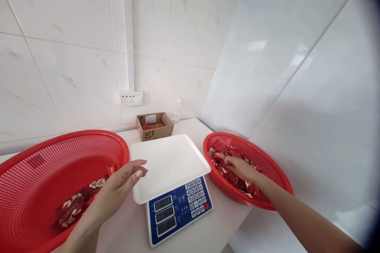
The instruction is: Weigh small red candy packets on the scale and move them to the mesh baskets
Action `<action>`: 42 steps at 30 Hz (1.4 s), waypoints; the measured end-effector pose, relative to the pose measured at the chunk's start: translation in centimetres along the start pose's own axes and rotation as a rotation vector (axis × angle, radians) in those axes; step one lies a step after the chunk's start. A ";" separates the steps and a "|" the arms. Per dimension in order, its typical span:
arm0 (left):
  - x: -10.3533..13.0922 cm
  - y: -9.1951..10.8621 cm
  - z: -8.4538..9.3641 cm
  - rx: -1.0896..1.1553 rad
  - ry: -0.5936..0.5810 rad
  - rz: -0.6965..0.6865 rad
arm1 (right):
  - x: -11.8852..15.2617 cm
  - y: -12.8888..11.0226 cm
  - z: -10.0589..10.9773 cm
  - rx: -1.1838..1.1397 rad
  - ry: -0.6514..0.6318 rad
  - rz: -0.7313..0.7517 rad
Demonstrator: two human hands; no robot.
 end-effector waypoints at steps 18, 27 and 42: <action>0.7 1.3 -2.3 -0.312 -0.077 -0.035 | -1.7 -17.3 -5.9 -0.788 -0.260 0.207; 0.9 1.9 -4.0 -0.448 -0.130 -0.252 | -1.0 -16.1 -8.1 -0.459 -0.209 0.280; 1.2 2.0 -5.6 -0.542 -0.178 -0.397 | 1.8 -19.0 -10.5 0.168 -0.271 0.643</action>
Point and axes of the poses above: each hand's wrist, its own x-axis away from the middle knuckle, its own z-axis out of the back of the hand, y = z × x, the point moved 4 cm from there along -x, towards the middle knuckle, and after that the axes turned 5 degrees about -x, right-handed, at the moved point
